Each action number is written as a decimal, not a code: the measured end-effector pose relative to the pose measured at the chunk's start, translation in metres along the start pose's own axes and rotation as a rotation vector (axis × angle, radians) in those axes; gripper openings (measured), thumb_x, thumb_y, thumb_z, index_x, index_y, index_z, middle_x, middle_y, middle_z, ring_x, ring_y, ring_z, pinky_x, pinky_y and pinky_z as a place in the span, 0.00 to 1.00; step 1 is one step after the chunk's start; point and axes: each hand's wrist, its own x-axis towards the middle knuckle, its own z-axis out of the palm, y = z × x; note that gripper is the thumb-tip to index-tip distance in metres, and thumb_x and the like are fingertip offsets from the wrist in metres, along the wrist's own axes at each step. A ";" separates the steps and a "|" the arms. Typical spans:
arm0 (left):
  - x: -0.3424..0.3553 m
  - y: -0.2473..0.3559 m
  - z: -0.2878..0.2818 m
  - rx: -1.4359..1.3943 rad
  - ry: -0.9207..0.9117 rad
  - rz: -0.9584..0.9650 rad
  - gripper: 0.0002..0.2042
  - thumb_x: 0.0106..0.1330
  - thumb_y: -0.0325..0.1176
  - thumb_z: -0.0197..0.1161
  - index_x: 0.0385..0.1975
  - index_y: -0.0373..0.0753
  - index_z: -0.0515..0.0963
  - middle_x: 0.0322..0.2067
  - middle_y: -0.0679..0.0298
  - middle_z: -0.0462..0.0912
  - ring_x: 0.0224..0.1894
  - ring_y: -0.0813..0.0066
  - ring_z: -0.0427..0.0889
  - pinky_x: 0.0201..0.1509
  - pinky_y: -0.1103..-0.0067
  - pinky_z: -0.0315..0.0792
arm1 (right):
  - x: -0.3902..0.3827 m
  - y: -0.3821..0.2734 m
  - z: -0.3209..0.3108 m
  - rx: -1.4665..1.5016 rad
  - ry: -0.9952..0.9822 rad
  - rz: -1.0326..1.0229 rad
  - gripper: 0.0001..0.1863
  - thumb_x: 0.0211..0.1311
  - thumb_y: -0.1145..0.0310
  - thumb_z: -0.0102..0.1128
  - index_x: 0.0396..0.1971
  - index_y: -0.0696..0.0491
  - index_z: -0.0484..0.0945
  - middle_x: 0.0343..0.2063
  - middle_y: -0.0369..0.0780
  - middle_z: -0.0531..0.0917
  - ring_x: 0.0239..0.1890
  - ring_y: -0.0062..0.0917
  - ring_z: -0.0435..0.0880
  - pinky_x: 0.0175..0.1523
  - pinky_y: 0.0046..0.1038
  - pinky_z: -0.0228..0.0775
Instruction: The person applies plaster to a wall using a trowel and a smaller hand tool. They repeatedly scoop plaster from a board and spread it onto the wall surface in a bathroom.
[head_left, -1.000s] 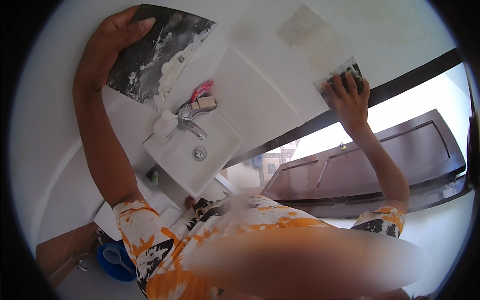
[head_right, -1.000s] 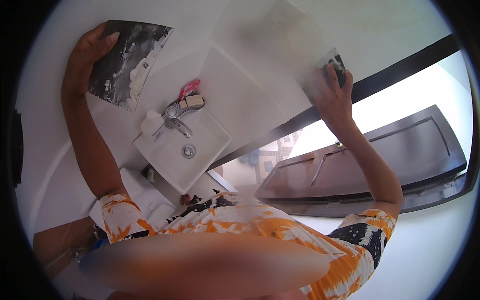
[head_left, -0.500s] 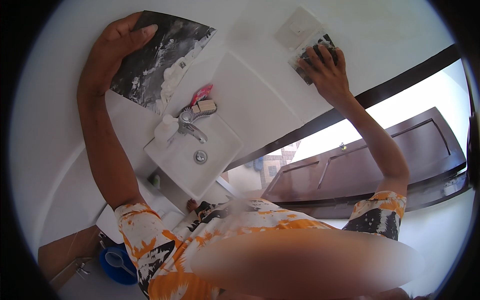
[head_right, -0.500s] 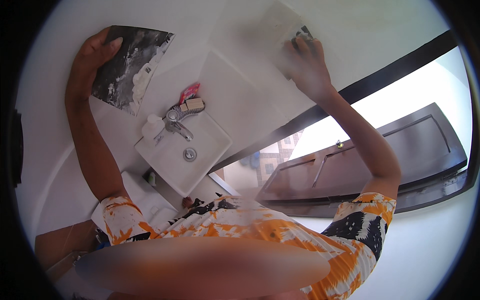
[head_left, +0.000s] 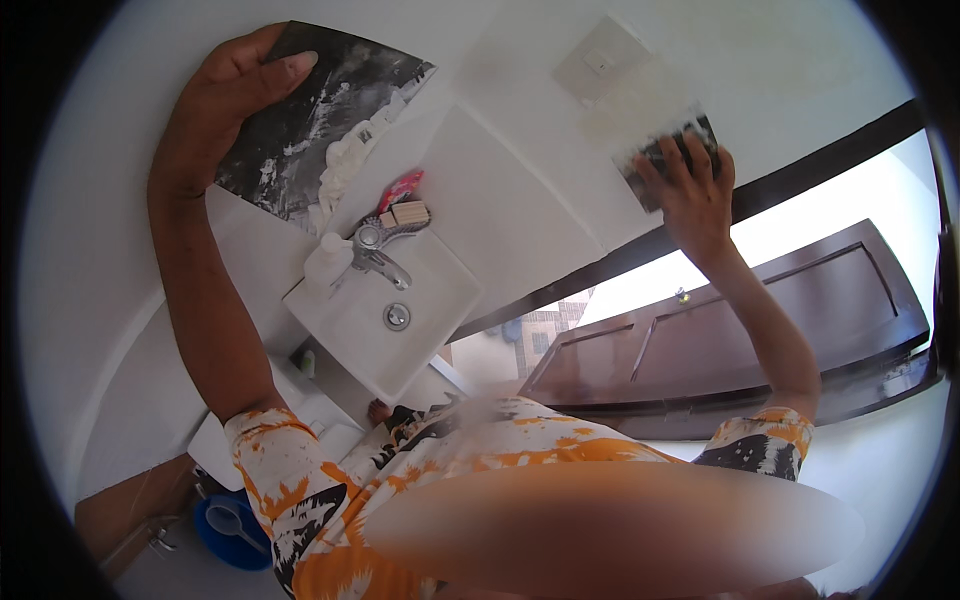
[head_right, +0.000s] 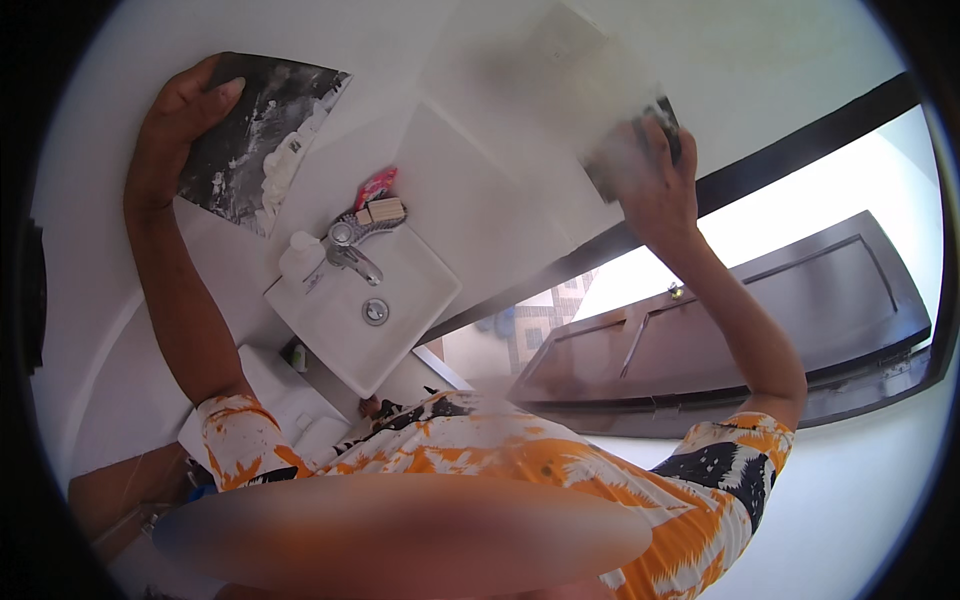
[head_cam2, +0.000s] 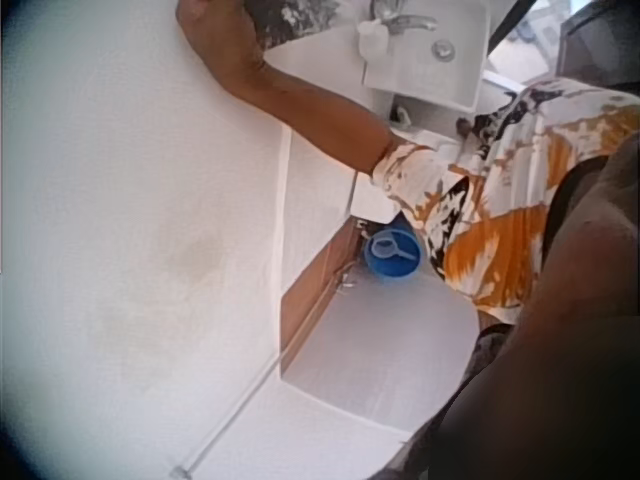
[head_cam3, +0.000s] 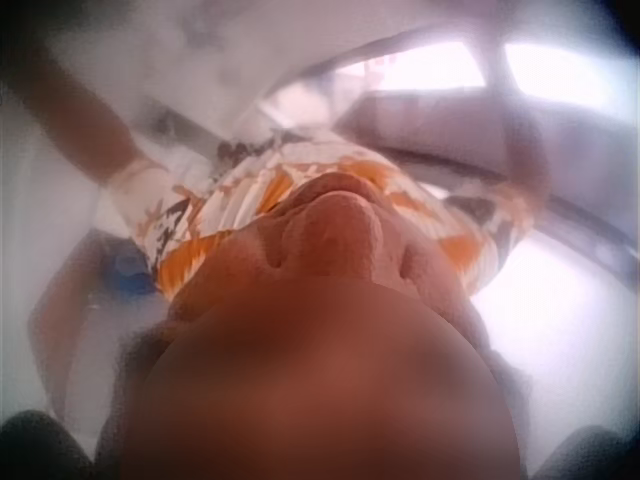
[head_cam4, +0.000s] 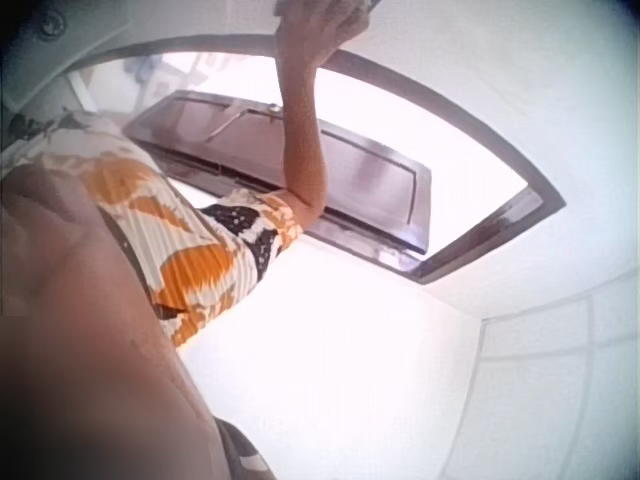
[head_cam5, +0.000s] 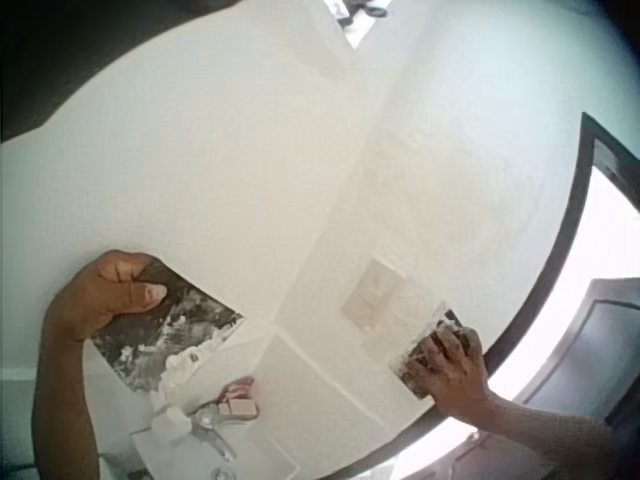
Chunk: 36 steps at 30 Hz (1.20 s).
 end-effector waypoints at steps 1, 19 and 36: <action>0.000 0.000 0.000 0.015 -0.018 0.036 0.16 0.71 0.39 0.62 0.50 0.35 0.81 0.39 0.66 0.87 0.36 0.85 0.84 0.43 0.84 0.78 | 0.008 0.006 0.005 -0.008 0.072 -0.008 0.22 0.54 0.66 0.67 0.52 0.37 0.82 0.57 0.38 0.77 0.63 0.36 0.71 0.67 0.53 0.53; -0.004 0.001 -0.007 0.007 -0.066 -0.023 0.21 0.70 0.38 0.61 0.58 0.32 0.76 0.44 0.64 0.86 0.42 0.83 0.83 0.52 0.83 0.74 | 0.015 -0.036 -0.001 -0.052 -0.273 -0.034 0.24 0.55 0.70 0.65 0.54 0.37 0.80 0.55 0.40 0.77 0.62 0.37 0.70 0.63 0.49 0.57; -0.007 0.002 -0.009 0.011 -0.078 0.005 0.21 0.71 0.38 0.62 0.59 0.32 0.76 0.43 0.64 0.87 0.42 0.83 0.83 0.52 0.83 0.75 | 0.065 0.080 0.013 -0.112 0.122 -0.122 0.27 0.57 0.76 0.62 0.56 0.36 0.82 0.59 0.30 0.79 0.66 0.30 0.71 0.77 0.48 0.43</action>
